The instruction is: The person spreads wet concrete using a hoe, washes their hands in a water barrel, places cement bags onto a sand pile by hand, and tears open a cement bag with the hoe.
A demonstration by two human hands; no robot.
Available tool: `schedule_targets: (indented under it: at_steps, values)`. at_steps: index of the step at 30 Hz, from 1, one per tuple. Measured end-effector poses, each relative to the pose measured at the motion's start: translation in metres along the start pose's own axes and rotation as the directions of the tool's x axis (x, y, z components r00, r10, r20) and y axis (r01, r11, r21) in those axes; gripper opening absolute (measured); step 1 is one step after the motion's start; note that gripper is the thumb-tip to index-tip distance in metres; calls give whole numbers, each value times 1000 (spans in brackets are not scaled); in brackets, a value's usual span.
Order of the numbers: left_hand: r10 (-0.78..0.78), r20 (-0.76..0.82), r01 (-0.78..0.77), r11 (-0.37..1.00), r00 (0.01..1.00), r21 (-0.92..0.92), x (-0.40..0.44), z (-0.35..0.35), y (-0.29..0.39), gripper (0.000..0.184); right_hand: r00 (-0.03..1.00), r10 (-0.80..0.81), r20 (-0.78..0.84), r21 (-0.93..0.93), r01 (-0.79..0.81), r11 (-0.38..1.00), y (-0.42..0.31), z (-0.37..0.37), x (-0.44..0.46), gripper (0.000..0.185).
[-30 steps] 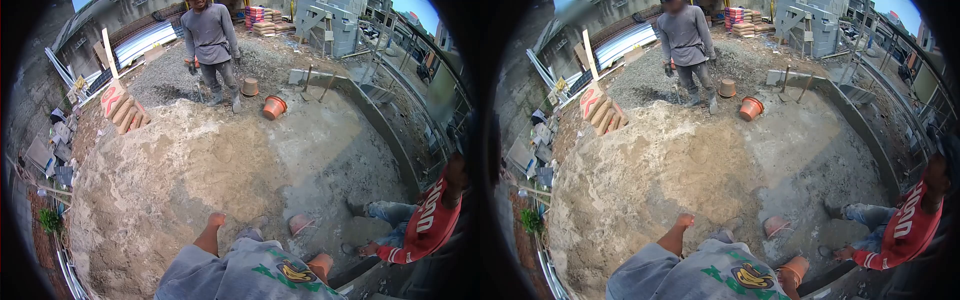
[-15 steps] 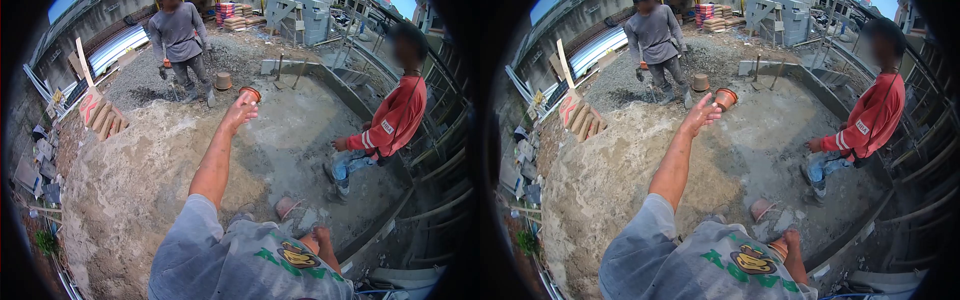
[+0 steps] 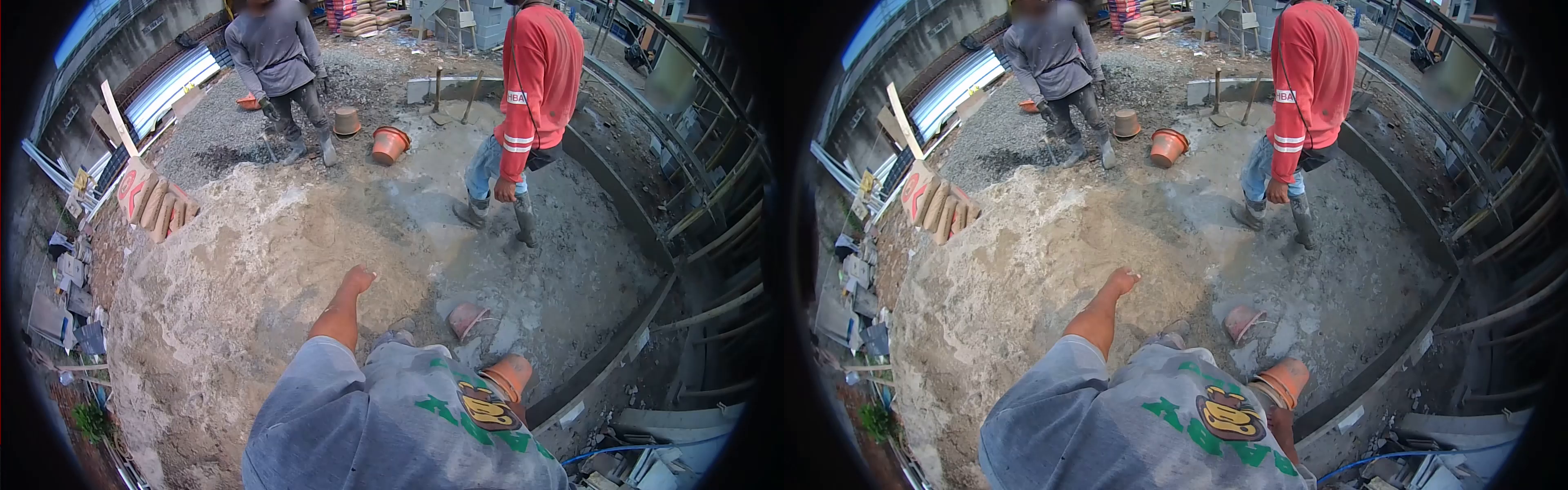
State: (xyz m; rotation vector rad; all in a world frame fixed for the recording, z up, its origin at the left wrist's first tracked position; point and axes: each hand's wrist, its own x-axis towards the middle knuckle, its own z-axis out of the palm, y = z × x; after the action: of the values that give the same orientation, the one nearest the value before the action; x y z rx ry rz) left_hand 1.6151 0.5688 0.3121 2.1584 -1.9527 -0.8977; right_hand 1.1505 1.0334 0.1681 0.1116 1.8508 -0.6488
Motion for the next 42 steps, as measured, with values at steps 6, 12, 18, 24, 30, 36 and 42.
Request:
schedule_targets:
  at_steps: [6, 12, 18, 24, 30, 36, 42]
  values:
    - [-510, 444, 609, 785, 737, -109, -166, 74, -168, 41, 985, -145, 90, -200, 161, 967, -83, -9, -52, 19]
    - [-818, -32, 666, 490, 574, -562, -193, 28, -197, 82, 997, -60, -45, -610, 20, 792, -232, -1, -87, 18]
    - [-809, 320, 683, 132, 493, -718, -186, -10, -181, 42, 930, -344, 125, -635, 342, 693, -384, 87, -103, 21]
    - [-628, 265, 662, 562, 732, -496, -135, 102, -205, 36, 780, -511, 360, -426, 625, 654, -416, 180, -135, 26]
    - [-508, 431, 654, 436, 746, -618, -80, 44, -117, 32, 935, -259, 242, -630, 354, 691, -357, 155, -78, 21]
    - [-472, 387, 606, 539, 792, -585, -4, -9, -118, 34, 993, -35, -115, -604, -42, 796, -319, 114, -79, 21]
    - [-441, 357, 567, 603, 823, -561, 55, -35, -113, 35, 986, -159, -58, -434, 118, 893, -328, 139, -94, 21]
